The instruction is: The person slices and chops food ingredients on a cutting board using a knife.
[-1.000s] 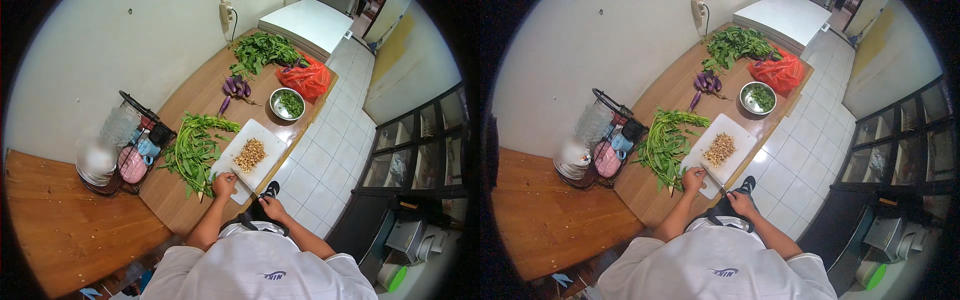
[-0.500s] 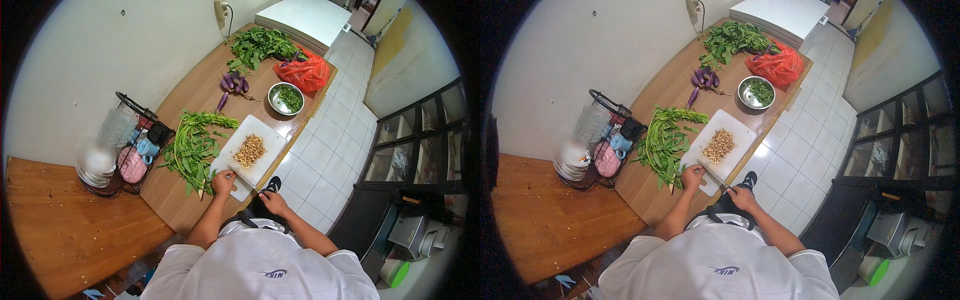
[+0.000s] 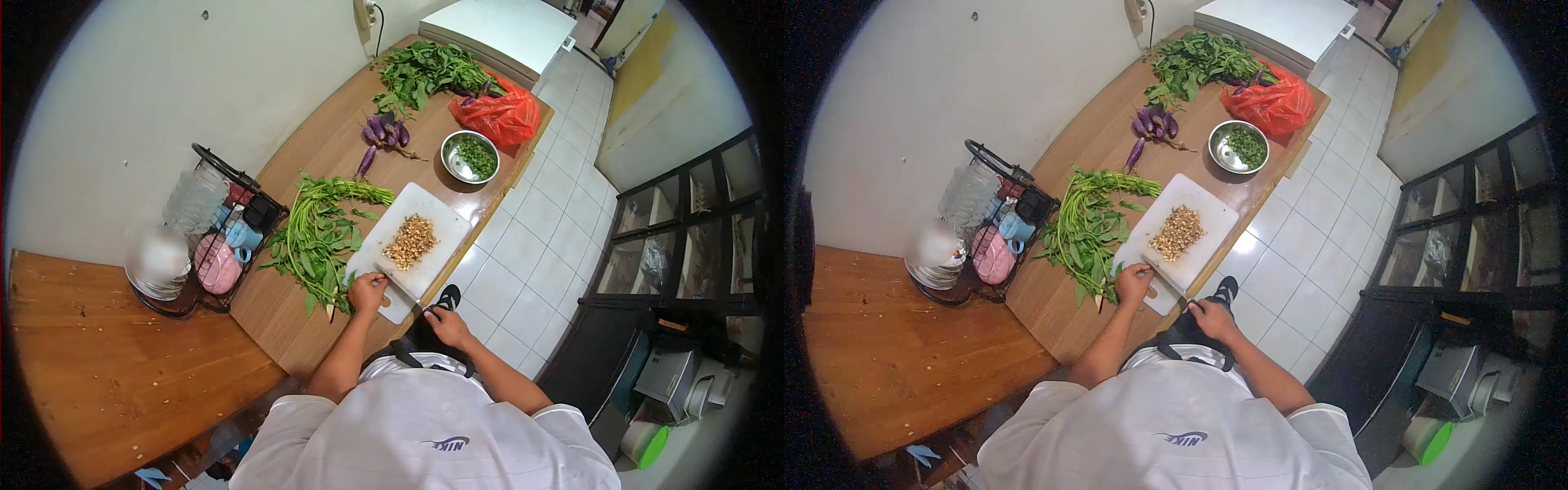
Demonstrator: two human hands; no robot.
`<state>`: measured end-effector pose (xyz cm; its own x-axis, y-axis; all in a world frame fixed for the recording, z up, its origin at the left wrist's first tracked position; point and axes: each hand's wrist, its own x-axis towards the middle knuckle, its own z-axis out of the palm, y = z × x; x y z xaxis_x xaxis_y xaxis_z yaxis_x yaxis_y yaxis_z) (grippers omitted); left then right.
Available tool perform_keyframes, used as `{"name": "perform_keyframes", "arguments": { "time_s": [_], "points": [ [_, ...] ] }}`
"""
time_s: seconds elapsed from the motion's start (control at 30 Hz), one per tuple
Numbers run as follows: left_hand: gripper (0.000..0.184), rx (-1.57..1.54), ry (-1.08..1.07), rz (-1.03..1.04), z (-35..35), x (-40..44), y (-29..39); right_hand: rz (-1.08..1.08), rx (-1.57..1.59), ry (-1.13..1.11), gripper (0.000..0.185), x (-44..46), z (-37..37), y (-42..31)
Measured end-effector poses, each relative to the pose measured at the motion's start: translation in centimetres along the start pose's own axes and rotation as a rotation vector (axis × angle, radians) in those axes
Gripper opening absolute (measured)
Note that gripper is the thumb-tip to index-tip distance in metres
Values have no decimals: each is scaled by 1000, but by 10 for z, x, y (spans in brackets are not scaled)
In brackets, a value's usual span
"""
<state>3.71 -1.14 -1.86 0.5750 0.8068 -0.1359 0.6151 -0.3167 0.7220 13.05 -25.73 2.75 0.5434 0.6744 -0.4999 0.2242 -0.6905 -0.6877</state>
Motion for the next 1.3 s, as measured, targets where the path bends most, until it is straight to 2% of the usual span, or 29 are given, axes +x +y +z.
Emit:
{"name": "perform_keyframes", "arguments": {
  "time_s": [0.23, 0.33, 0.4, 0.47, 0.73, 1.0, 1.3],
  "points": [
    [18, -11, -11, 53, 1, -1, 3, 120, -86, -33, 52, -5, -10, -8],
    [19, -31, -22, 32, -1, -1, 6, 102, -15, 18, 54, -1, -6, -7],
    [19, -33, -15, 23, -1, -1, 1, -1, 35, 21, 50, -2, -4, -4],
    [20, 44, 23, 16, 5, 1, -9, -3, 5, -7, 50, -7, -5, -2],
    [22, 5, 19, 9, 4, 1, -5, 57, -33, -41, 50, -9, -5, -5],
    [23, 61, 2, -9, 3, 2, -2, 65, -190, 44, 49, -5, -3, -20],
    [21, -49, 29, 8, 5, -3, -4, 31, -188, 78, 49, -20, -5, -14]
  ]
}}
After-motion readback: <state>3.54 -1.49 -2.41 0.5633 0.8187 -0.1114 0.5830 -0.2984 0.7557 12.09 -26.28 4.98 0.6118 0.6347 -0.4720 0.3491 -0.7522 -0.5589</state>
